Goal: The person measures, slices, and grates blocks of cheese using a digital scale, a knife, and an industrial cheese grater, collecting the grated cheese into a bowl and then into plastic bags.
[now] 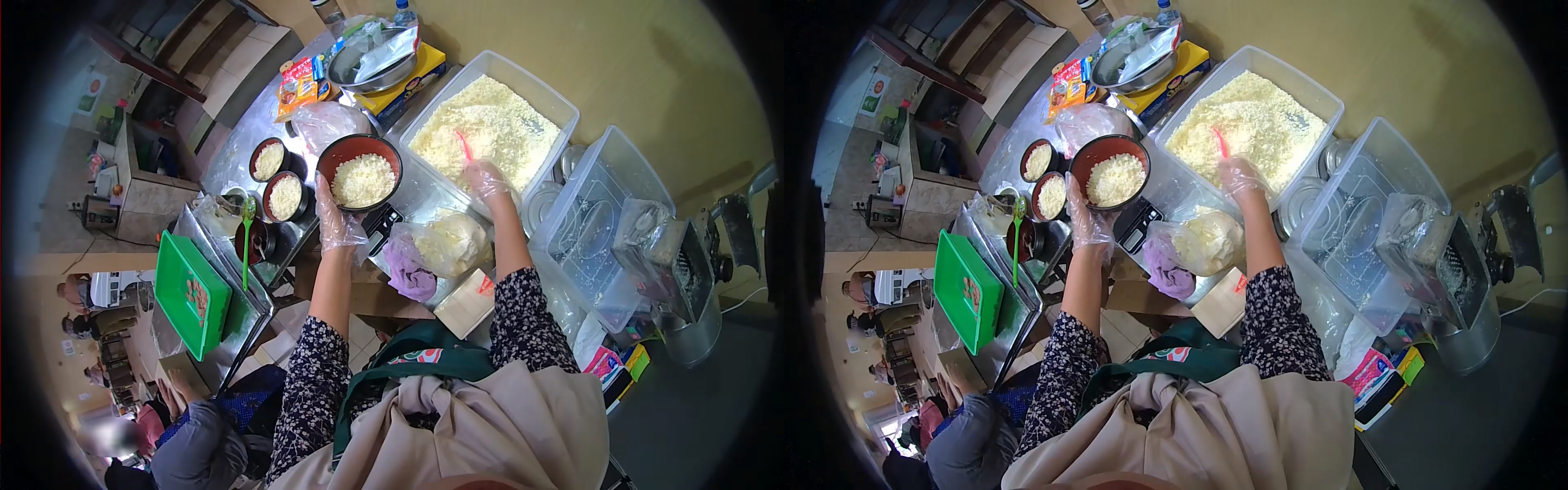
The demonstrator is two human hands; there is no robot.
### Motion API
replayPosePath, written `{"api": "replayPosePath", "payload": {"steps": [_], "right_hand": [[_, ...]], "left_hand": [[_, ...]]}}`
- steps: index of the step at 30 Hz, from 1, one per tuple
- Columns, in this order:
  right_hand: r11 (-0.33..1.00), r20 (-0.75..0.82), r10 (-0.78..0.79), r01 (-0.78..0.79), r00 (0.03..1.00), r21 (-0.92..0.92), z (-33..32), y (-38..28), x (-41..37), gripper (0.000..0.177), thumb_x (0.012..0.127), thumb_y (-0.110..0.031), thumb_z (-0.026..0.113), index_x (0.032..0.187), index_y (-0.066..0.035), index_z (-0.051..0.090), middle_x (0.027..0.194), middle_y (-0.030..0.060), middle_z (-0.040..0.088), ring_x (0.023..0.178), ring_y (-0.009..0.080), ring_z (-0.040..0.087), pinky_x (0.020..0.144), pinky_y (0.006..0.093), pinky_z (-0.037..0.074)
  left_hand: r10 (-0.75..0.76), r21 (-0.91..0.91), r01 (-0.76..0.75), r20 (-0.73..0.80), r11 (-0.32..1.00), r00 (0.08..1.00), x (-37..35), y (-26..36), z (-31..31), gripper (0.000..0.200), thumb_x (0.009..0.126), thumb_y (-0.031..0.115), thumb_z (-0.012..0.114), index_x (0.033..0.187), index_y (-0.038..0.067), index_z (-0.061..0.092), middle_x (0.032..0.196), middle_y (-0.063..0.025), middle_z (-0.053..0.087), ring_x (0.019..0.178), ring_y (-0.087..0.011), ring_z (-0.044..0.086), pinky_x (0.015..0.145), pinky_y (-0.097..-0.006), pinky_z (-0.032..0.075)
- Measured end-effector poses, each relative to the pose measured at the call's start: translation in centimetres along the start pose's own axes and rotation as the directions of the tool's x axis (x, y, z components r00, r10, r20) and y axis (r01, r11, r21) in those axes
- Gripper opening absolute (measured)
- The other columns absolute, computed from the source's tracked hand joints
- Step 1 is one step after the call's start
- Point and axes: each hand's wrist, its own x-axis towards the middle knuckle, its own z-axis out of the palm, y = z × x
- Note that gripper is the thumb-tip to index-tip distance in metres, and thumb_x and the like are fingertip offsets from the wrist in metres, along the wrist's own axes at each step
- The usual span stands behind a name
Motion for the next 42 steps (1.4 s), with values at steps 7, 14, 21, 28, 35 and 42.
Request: {"api": "replayPosePath", "payload": {"steps": [7,14,21,28,35,42], "right_hand": [[0.887,-0.020,0.052,-0.037,0.998,0.460,-2.8,0.3,-2.6,0.039,0.089,-0.040,0.055,0.090,-0.004,0.070,0.083,0.0088,0.068,0.075,0.0182,0.058,0.068,0.0336,0.045],[0.981,-0.313,-0.097,0.143,0.945,0.128,-9.1,-5.2,-7.1,0.031,0.089,-0.033,0.053,0.101,-0.007,0.067,0.078,0.0179,0.064,0.069,0.0302,0.061,0.064,0.0404,0.046],[0.896,-0.418,-0.441,0.363,0.795,-0.255,-8.0,-8.8,-11.6,0.029,0.090,-0.023,0.053,0.117,-0.014,0.061,0.077,0.0160,0.063,0.066,0.0322,0.060,0.064,0.0428,0.048],[0.967,-0.390,-0.246,0.197,0.887,-0.161,-10.6,-9.1,-10.3,0.030,0.086,-0.021,0.053,0.113,-0.010,0.060,0.076,0.0158,0.063,0.068,0.0339,0.062,0.064,0.0445,0.049],[0.981,-0.523,-0.109,0.005,0.845,-0.195,-5.9,-3.6,1.8,0.024,0.086,-0.027,0.051,0.090,-0.007,0.065,0.080,0.0202,0.065,0.075,0.0379,0.064,0.069,0.0488,0.050],[0.970,-0.231,-0.062,0.004,0.971,-0.242,-3.0,-3.1,3.2,0.034,0.087,-0.037,0.049,0.092,-0.008,0.066,0.091,0.0228,0.065,0.086,0.0407,0.062,0.075,0.0478,0.048]], "left_hand": [[-0.004,0.087,-0.003,0.075,0.996,0.997,0.6,-0.6,2.8,0.067,0.087,0.063,0.047,0.131,0.013,0.044,0.126,-0.0078,0.055,0.107,-0.0231,0.059,0.086,-0.0418,0.052],[-0.061,0.118,0.045,0.139,0.992,0.988,-0.1,-1.4,8.9,0.064,0.092,0.056,0.043,0.135,0.010,0.036,0.123,-0.0094,0.054,0.107,-0.0209,0.059,0.086,-0.0375,0.051],[-0.137,0.160,0.100,0.245,0.982,0.960,0.7,-3.7,9.9,0.069,0.090,0.064,0.039,0.138,0.015,0.035,0.130,-0.0065,0.050,0.114,-0.0188,0.054,0.089,-0.0364,0.046],[-0.127,0.148,0.100,0.180,0.984,0.976,-0.2,-2.7,8.7,0.066,0.090,0.064,0.039,0.130,0.011,0.045,0.120,-0.0044,0.059,0.105,-0.0155,0.060,0.083,-0.0325,0.050],[-0.034,0.061,0.028,0.096,0.998,0.995,-0.4,-1.5,4.9,0.067,0.089,0.064,0.041,0.128,0.010,0.047,0.118,-0.0069,0.060,0.100,-0.0182,0.063,0.075,-0.0312,0.055],[0.013,0.013,-0.013,-0.055,1.000,0.998,-0.8,0.4,1.9,0.064,0.090,0.061,0.044,0.131,0.012,0.044,0.123,-0.0070,0.057,0.104,-0.0198,0.061,0.077,-0.0334,0.052]]}}
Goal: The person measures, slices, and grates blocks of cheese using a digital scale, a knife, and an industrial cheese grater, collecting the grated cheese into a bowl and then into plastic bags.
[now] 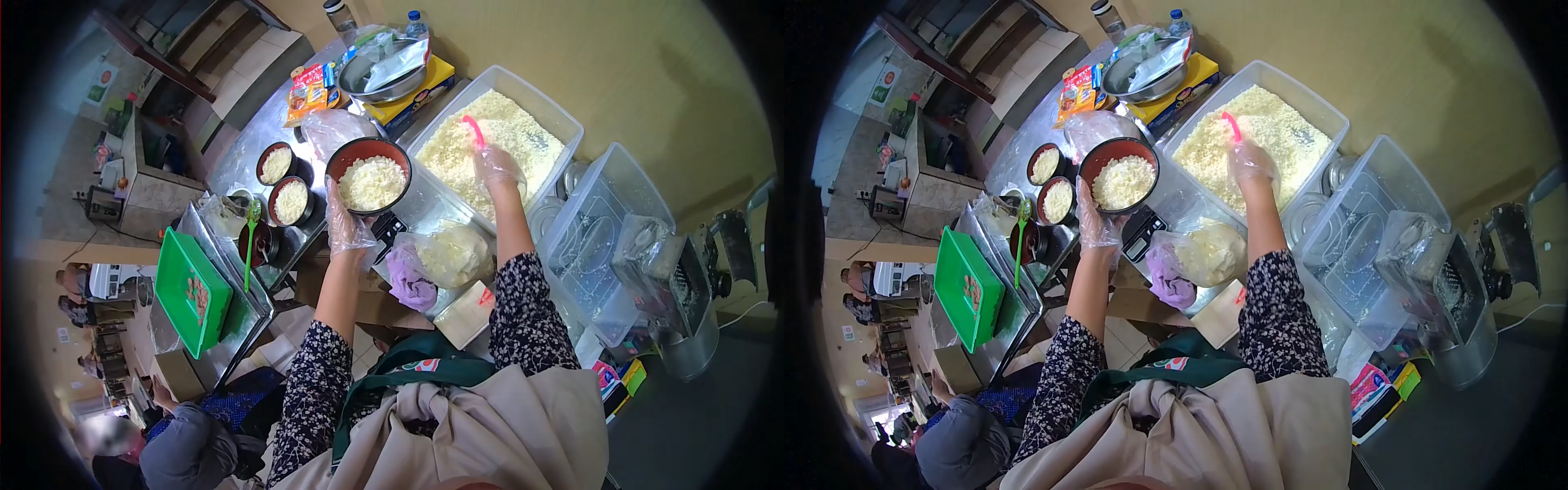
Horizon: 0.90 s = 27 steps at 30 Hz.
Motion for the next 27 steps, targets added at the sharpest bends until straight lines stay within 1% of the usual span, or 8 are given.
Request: {"api": "replayPosePath", "payload": {"steps": [5,10,13,14,16,18,21,27], "right_hand": [[0.924,0.365,0.027,-0.162,0.931,0.345,0.9,1.6,-1.3,0.042,0.089,-0.043,0.051,0.096,-0.005,0.067,0.086,0.0139,0.067,0.083,0.0241,0.062,0.076,0.0361,0.046],[0.445,0.287,0.034,-0.272,0.957,0.853,3.2,3.9,-2.8,0.039,0.093,-0.039,0.053,0.095,-0.003,0.068,0.086,0.0042,0.064,0.084,0.0136,0.055,0.077,0.0303,0.044],[0.624,0.158,0.073,-0.169,0.985,0.763,0.6,3.8,-3.8,0.035,0.094,-0.035,0.053,0.096,-0.003,0.068,0.083,0.0018,0.063,0.078,0.0132,0.053,0.074,0.0288,0.045],[0.686,0.144,0.062,-0.147,0.988,0.713,-0.7,3.7,-3.9,0.034,0.094,-0.034,0.053,0.097,-0.003,0.068,0.081,0.0026,0.064,0.076,0.0139,0.055,0.073,0.0297,0.045],[0.747,0.127,0.050,-0.121,0.991,0.654,-2.8,3.4,-4.3,0.033,0.094,-0.033,0.053,0.098,-0.004,0.068,0.079,0.0035,0.065,0.074,0.0147,0.056,0.072,0.0306,0.046],[0.847,-0.122,-0.062,0.117,0.991,0.519,-4.7,3.0,-4.9,0.032,0.094,-0.032,0.052,0.100,-0.006,0.068,0.077,0.0098,0.067,0.068,0.0203,0.059,0.067,0.0337,0.046],[0.957,-0.157,-0.048,0.091,0.986,0.275,-8.3,0.3,-6.8,0.029,0.093,-0.029,0.051,0.106,-0.007,0.066,0.077,0.0151,0.065,0.069,0.0273,0.061,0.064,0.0377,0.047],[0.950,-0.327,-0.286,0.310,0.901,0.023,-9.4,-4.3,-12.3,0.030,0.091,-0.026,0.053,0.117,-0.014,0.061,0.071,0.0140,0.063,0.066,0.0295,0.061,0.062,0.0416,0.049]], "left_hand": [[-0.027,0.008,0.027,0.020,1.000,0.999,0.5,-0.6,-0.2,0.064,0.088,0.061,0.045,0.132,0.014,0.044,0.125,-0.0068,0.055,0.107,-0.0212,0.059,0.081,-0.0375,0.051],[-0.060,0.030,0.057,0.110,0.998,0.992,0.9,-1.5,1.5,0.067,0.088,0.060,0.047,0.133,0.011,0.043,0.128,-0.0103,0.053,0.114,-0.0246,0.056,0.093,-0.0449,0.047],[-0.041,0.073,0.031,0.146,0.997,0.988,1.8,-2.5,3.0,0.068,0.088,0.061,0.047,0.133,0.010,0.042,0.128,-0.0100,0.054,0.113,-0.0250,0.056,0.093,-0.0440,0.047],[-0.046,0.072,0.034,0.174,0.997,0.984,2.4,-2.8,3.5,0.058,0.092,0.055,0.045,0.129,0.011,0.043,0.117,-0.0078,0.058,0.099,-0.0193,0.062,0.074,-0.0342,0.054],[-0.042,0.154,0.019,0.148,0.988,0.988,2.2,-3.1,5.0,0.065,0.090,0.057,0.048,0.134,0.010,0.037,0.121,-0.0070,0.055,0.103,-0.0199,0.060,0.077,-0.0349,0.052],[-0.036,0.188,0.010,0.136,0.982,0.990,2.4,-3.7,6.4,0.069,0.089,0.058,0.048,0.135,0.010,0.035,0.124,-0.0070,0.053,0.106,-0.0203,0.058,0.081,-0.0357,0.051],[-0.057,0.147,0.026,0.206,0.989,0.977,3.1,-5.0,7.2,0.074,0.087,0.061,0.049,0.138,0.011,0.031,0.130,-0.0079,0.048,0.114,-0.0213,0.053,0.087,-0.0383,0.048],[-0.171,0.182,0.120,0.295,0.976,0.940,2.0,-5.2,8.6,0.070,0.090,0.062,0.041,0.141,0.016,0.029,0.134,-0.0074,0.045,0.116,-0.0222,0.053,0.089,-0.0416,0.047]]}}
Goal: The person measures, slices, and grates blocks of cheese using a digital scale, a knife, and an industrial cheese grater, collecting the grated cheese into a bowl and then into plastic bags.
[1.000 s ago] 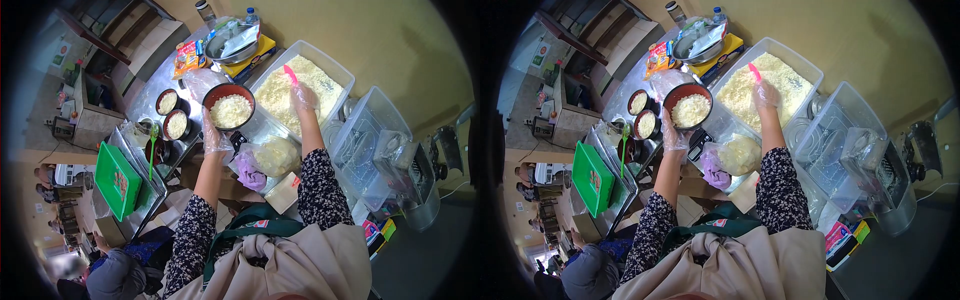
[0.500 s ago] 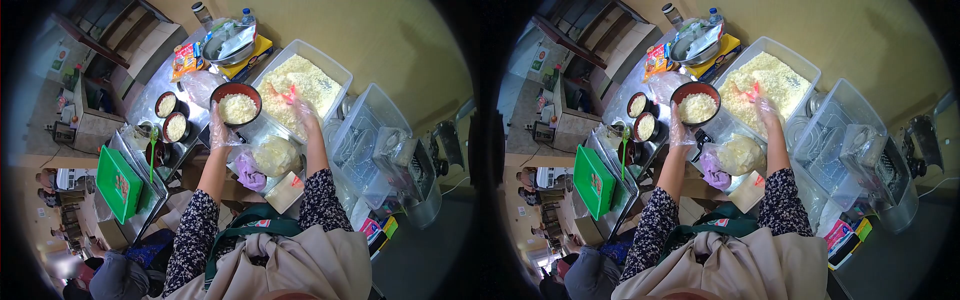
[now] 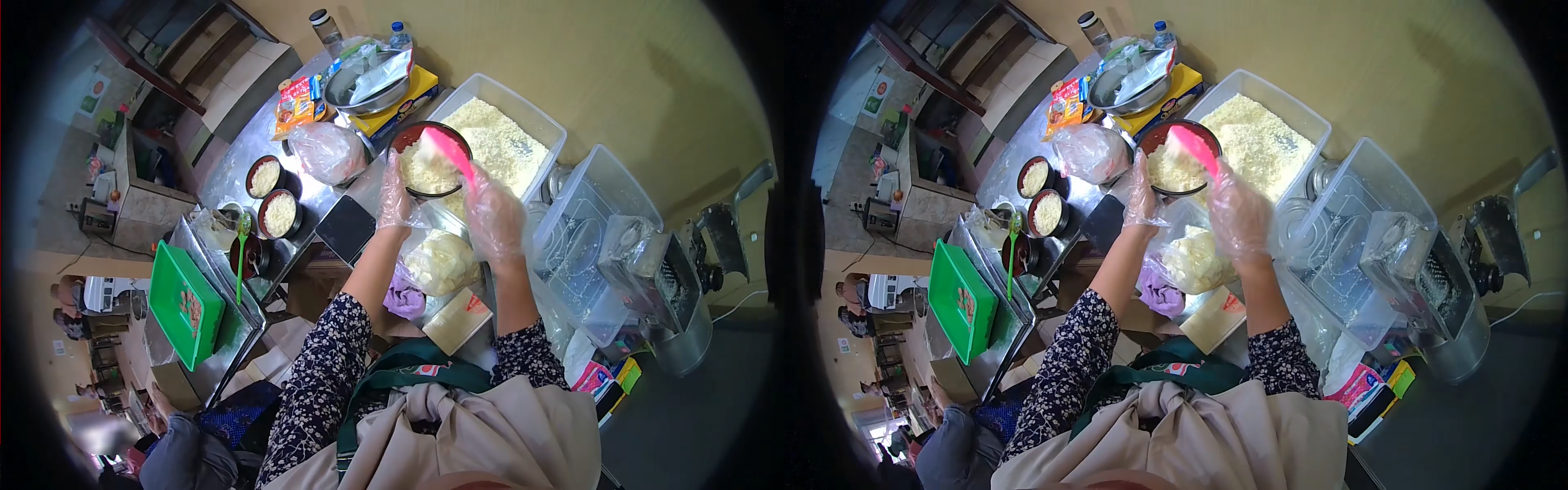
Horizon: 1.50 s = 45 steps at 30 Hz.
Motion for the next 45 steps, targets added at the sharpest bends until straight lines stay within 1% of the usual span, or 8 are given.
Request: {"api": "replayPosePath", "payload": {"steps": [13,16,22,24,26,29,35,45], "right_hand": [[0.966,-0.004,0.236,-0.235,0.972,-0.106,5.5,7.0,3.0,0.030,0.087,-0.029,0.052,0.109,-0.011,0.063,0.082,0.0178,0.066,0.077,0.0367,0.063,0.070,0.0457,0.050],[0.916,0.270,0.377,-0.313,0.886,-0.252,6.7,6.3,2.8,0.034,0.087,-0.035,0.049,0.100,-0.008,0.065,0.087,0.0195,0.065,0.083,0.0379,0.063,0.073,0.0471,0.050],[0.966,0.475,0.131,-0.220,0.870,0.137,14.1,8.2,0.7,0.044,0.089,-0.041,0.045,0.085,-0.002,0.064,0.085,0.0236,0.063,0.078,0.0417,0.060,0.072,0.0497,0.045],[0.970,0.491,0.019,-0.135,0.871,0.202,14.8,8.7,0.8,0.041,0.090,-0.041,0.050,0.085,-0.003,0.065,0.076,0.0169,0.064,0.066,0.0315,0.059,0.063,0.0421,0.045],[0.490,0.636,0.268,-0.670,0.724,0.557,15.6,9.4,0.4,0.032,0.091,-0.034,0.056,0.083,-0.005,0.065,0.072,0.0050,0.061,0.063,0.0145,0.053,0.058,0.0294,0.041],[0.439,0.731,0.352,-0.793,0.584,0.422,12.3,9.0,1.0,0.024,0.092,-0.029,0.058,0.086,-0.008,0.067,0.071,-0.0025,0.055,0.062,0.0045,0.044,0.054,0.0214,0.034],[0.795,0.314,0.252,-0.381,0.915,0.472,9.5,10.6,1.7,0.028,0.091,-0.025,0.056,0.099,-0.001,0.066,0.073,0.0077,0.062,0.064,0.0201,0.056,0.060,0.0338,0.044],[0.991,0.104,0.135,-0.135,0.985,-0.004,-1.8,-2.2,0.8,0.030,0.090,-0.024,0.054,0.117,-0.011,0.060,0.080,0.0180,0.063,0.069,0.0363,0.060,0.062,0.0447,0.047]], "left_hand": [[0.112,-0.116,-0.122,-0.092,0.986,0.989,-2.4,1.3,-3.6,0.062,0.092,0.057,0.044,0.133,0.011,0.040,0.121,-0.0075,0.058,0.102,-0.0180,0.062,0.077,-0.0319,0.054],[0.129,-0.178,-0.152,-0.136,0.972,0.982,-2.5,1.7,-5.2,0.062,0.090,0.055,0.048,0.133,0.010,0.040,0.122,-0.0089,0.057,0.103,-0.0203,0.062,0.077,-0.0344,0.055],[0.181,-0.224,-0.217,-0.171,0.950,0.969,-2.9,2.1,-7.3,0.064,0.090,0.054,0.049,0.133,0.009,0.040,0.123,-0.0117,0.056,0.104,-0.0231,0.062,0.081,-0.0367,0.055],[0.185,-0.251,-0.232,-0.196,0.940,0.963,-2.7,1.9,-7.3,0.062,0.090,0.054,0.049,0.132,0.009,0.040,0.123,-0.0105,0.057,0.103,-0.0222,0.063,0.077,-0.0346,0.056],[0.166,-0.211,-0.207,-0.196,0.955,0.966,-2.5,1.5,-7.5,0.065,0.089,0.057,0.048,0.134,0.011,0.040,0.129,-0.0105,0.053,0.112,-0.0236,0.057,0.088,-0.0397,0.050],[0.130,-0.172,-0.177,-0.256,0.969,0.958,-3.0,2.0,-6.3,0.066,0.088,0.058,0.050,0.134,0.013,0.041,0.130,-0.0088,0.052,0.113,-0.0228,0.056,0.092,-0.0403,0.047],[0.136,-0.139,-0.169,-0.220,0.976,0.966,-1.9,1.0,-5.0,0.059,0.089,0.054,0.050,0.132,0.013,0.042,0.124,-0.0069,0.056,0.107,-0.0205,0.059,0.081,-0.0358,0.051],[0.055,-0.147,-0.061,-0.046,0.987,0.997,-1.5,-0.3,-0.4,0.063,0.091,0.060,0.042,0.134,0.015,0.041,0.124,-0.0050,0.057,0.106,-0.0174,0.059,0.085,-0.0340,0.050]]}}
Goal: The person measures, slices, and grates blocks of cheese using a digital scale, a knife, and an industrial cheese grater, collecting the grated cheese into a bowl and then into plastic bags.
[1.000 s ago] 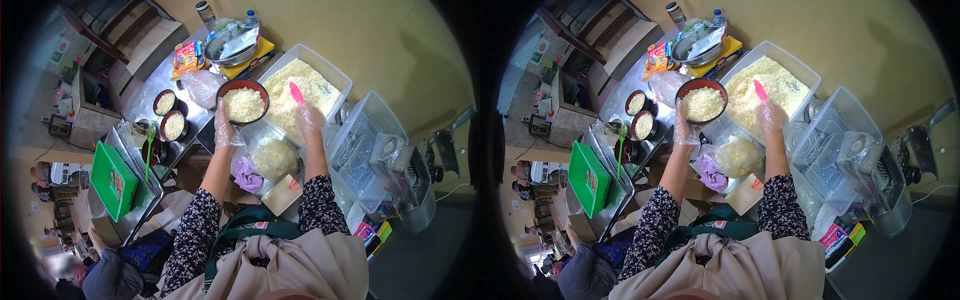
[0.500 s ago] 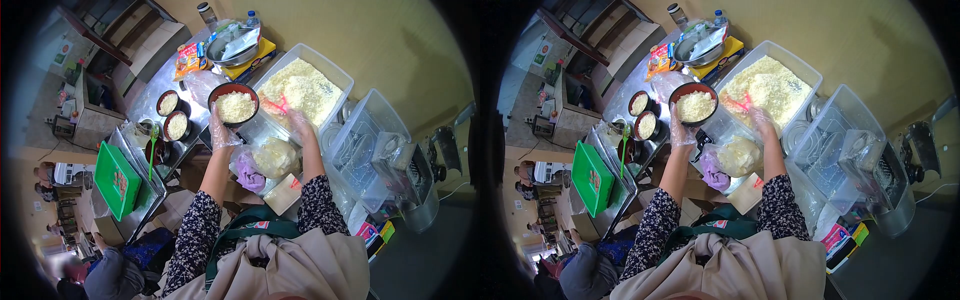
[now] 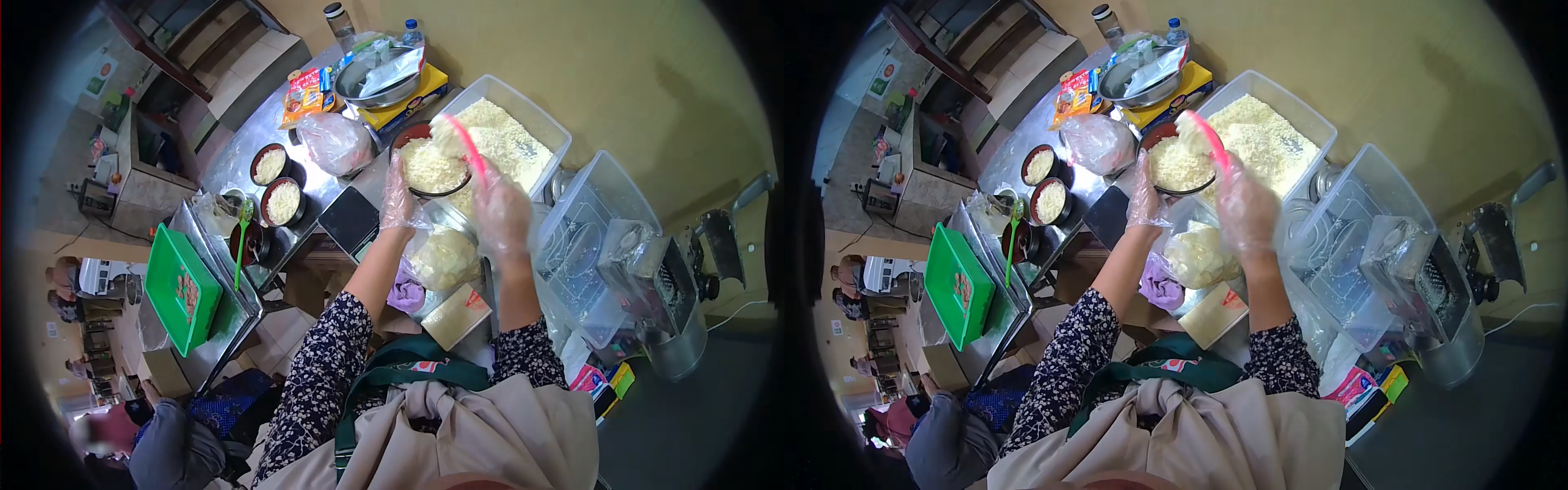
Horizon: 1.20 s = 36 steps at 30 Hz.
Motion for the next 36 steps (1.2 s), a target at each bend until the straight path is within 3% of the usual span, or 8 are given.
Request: {"api": "replayPosePath", "payload": {"steps": [8,15,18,20,22,27,29,36], "right_hand": [[0.956,-0.068,-0.292,0.290,0.954,-0.037,0.5,-0.6,-1.4,0.039,0.086,-0.012,0.056,0.125,-0.014,0.057,0.074,0.0159,0.062,0.064,0.0305,0.061,0.060,0.0406,0.048],[0.829,0.127,0.031,-0.097,0.991,0.551,2.3,2.2,0.5,0.033,0.091,-0.018,0.054,0.122,-0.006,0.058,0.069,0.0099,0.058,0.063,0.0160,0.060,0.061,0.0323,0.050],[0.910,0.083,0.115,-0.139,0.990,0.392,4.1,5.3,0.6,0.034,0.091,-0.017,0.052,0.123,-0.006,0.055,0.071,0.0089,0.060,0.065,0.0174,0.059,0.061,0.0320,0.048],[0.967,-0.124,-0.089,0.056,0.988,-0.247,6.4,7.9,0.3,0.038,0.089,-0.019,0.052,0.125,-0.007,0.051,0.082,0.0165,0.064,0.072,0.0274,0.065,0.065,0.0404,0.051],[0.945,-0.014,0.009,-0.014,1.000,-0.327,7.9,8.4,-0.2,0.038,0.089,-0.019,0.052,0.125,-0.008,0.051,0.088,0.0172,0.064,0.078,0.0300,0.065,0.069,0.0425,0.051],[0.856,0.091,0.150,-0.083,0.984,-0.510,7.4,5.1,-1.6,0.035,0.090,-0.023,0.050,0.121,-0.007,0.054,0.103,0.0177,0.062,0.095,0.0350,0.061,0.081,0.0449,0.048],[0.923,-0.166,-0.313,0.257,0.935,-0.287,8.0,4.1,-1.9,0.036,0.086,-0.018,0.054,0.119,-0.004,0.054,0.104,0.0175,0.061,0.097,0.0330,0.059,0.084,0.0449,0.046],[0.831,0.544,-0.437,0.553,0.717,-0.061,17.0,-2.6,-6.8,0.023,0.081,-0.020,0.052,0.096,-0.006,0.063,0.104,0.0158,0.062,0.101,0.0282,0.058,0.086,0.0416,0.045]], "left_hand": [[-0.003,-0.015,0.002,-0.059,1.000,0.998,-0.8,0.5,-1.8,0.062,0.092,0.059,0.040,0.134,0.014,0.041,0.125,-0.0061,0.056,0.108,-0.0201,0.059,0.086,-0.0386,0.051],[0.019,0.004,-0.018,-0.157,1.000,0.987,-1.8,2.1,-5.3,0.060,0.092,0.057,0.042,0.134,0.014,0.042,0.125,-0.0062,0.056,0.109,-0.0212,0.059,0.085,-0.0389,0.051],[0.039,-0.052,-0.050,-0.196,0.997,0.980,-2.1,2.8,-8.2,0.056,0.092,0.055,0.044,0.130,0.014,0.046,0.124,-0.0074,0.057,0.108,-0.0217,0.059,0.085,-0.0416,0.052],[0.072,-0.072,-0.088,-0.201,0.993,0.977,-2.0,3.0,-11.1,0.053,0.094,0.052,0.044,0.128,0.011,0.047,0.119,-0.0077,0.060,0.098,-0.0199,0.064,0.068,-0.0337,0.056],[0.074,-0.096,-0.109,-0.314,0.989,0.946,-2.4,3.5,-12.7,0.053,0.094,0.050,0.042,0.127,0.009,0.047,0.114,-0.0078,0.062,0.087,-0.0181,0.067,0.051,-0.0235,0.054],[0.077,-0.094,-0.120,-0.371,0.988,0.926,-3.6,4.4,-16.8,0.051,0.095,0.049,0.041,0.130,0.012,0.045,0.120,-0.0085,0.059,0.098,-0.0205,0.064,0.066,-0.0325,0.054],[0.054,-0.080,-0.087,-0.348,0.993,0.936,-3.6,4.0,-18.2,0.049,0.096,0.048,0.041,0.131,0.014,0.045,0.122,-0.0071,0.058,0.105,-0.0210,0.061,0.077,-0.0383,0.052],[0.089,-0.136,-0.157,-0.407,0.978,0.909,-4.2,3.7,-18.6,0.052,0.097,0.047,0.039,0.133,0.011,0.042,0.126,-0.0089,0.055,0.107,-0.0237,0.060,0.080,-0.0418,0.054]]}}
